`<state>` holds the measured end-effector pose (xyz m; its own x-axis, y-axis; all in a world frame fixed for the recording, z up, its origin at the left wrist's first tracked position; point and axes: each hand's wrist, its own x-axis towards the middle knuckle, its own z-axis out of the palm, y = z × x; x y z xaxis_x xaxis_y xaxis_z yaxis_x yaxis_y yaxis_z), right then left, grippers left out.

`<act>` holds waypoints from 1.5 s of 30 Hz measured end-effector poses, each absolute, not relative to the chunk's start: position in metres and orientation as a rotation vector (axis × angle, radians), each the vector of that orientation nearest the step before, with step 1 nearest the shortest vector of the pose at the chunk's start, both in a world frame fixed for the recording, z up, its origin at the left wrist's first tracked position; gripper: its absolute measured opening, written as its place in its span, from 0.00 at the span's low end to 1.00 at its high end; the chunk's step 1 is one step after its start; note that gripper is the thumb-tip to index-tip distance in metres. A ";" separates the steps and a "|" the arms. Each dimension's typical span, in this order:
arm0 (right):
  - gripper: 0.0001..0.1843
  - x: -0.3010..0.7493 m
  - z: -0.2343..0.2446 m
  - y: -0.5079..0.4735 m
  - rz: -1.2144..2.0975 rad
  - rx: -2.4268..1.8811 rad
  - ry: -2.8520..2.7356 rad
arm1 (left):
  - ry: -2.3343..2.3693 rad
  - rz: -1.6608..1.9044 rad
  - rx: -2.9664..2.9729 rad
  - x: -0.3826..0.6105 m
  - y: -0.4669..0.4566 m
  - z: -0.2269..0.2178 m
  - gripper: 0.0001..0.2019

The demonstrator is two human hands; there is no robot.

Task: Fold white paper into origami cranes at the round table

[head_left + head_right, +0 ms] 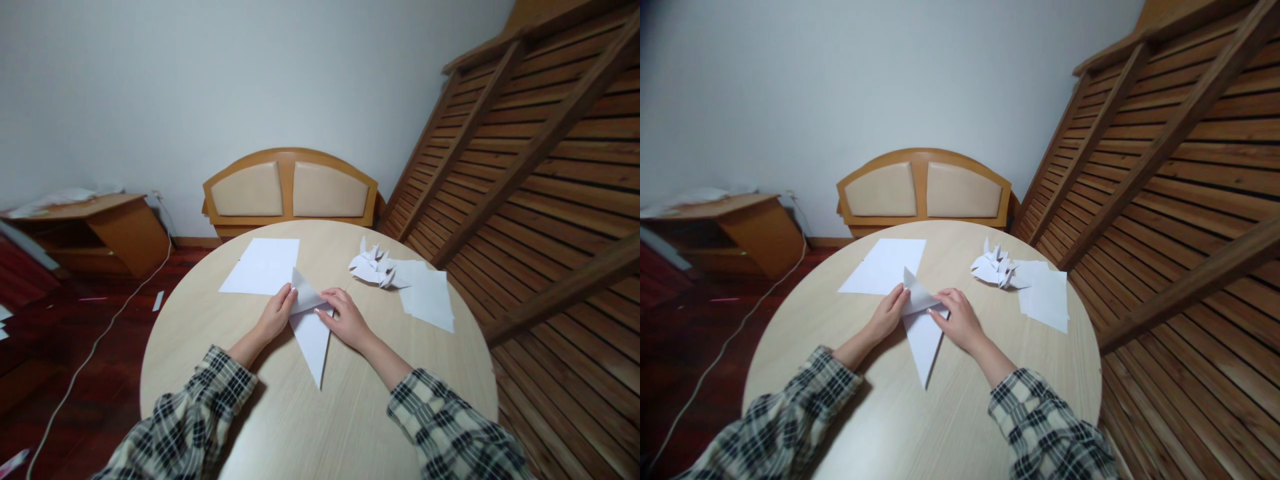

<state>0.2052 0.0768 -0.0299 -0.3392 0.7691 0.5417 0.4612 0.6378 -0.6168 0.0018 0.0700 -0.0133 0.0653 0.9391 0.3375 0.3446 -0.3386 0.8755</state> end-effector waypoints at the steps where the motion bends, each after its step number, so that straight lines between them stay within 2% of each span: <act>1: 0.14 0.206 -0.030 0.078 0.433 -0.989 -2.002 | 1.279 1.301 1.719 0.003 0.070 -0.013 0.15; 5: 0.10 0.209 -0.029 0.081 0.363 -1.159 -2.023 | 1.266 1.407 1.614 0.005 0.070 -0.010 0.15; 7: 0.12 0.209 -0.028 0.081 0.368 -1.195 -2.040 | 1.294 1.447 1.563 0.005 0.070 -0.010 0.16; 9: 0.15 0.209 -0.028 0.079 0.463 -1.166 -2.061 | 1.328 1.472 1.522 0.005 0.071 -0.010 0.16; 13: 0.15 0.207 -0.028 0.074 0.746 -1.114 -1.986 | 1.327 1.482 1.500 0.005 0.073 -0.013 0.16; 28: 0.18 0.209 -0.029 0.074 0.798 -1.151 -1.652 | 1.197 1.140 1.492 0.008 0.065 -0.006 0.17; 35: 0.21 0.210 -0.028 0.075 0.885 -1.068 -1.602 | 1.276 1.221 1.438 0.002 0.068 -0.007 0.18; 42: 0.16 0.213 -0.028 0.079 1.075 -1.075 -1.470 | 1.355 1.287 1.357 -0.008 0.073 -0.004 0.20; 45: 0.16 0.213 -0.027 0.079 1.031 -1.093 -1.483 | 1.351 1.344 1.399 -0.009 0.076 -0.007 0.16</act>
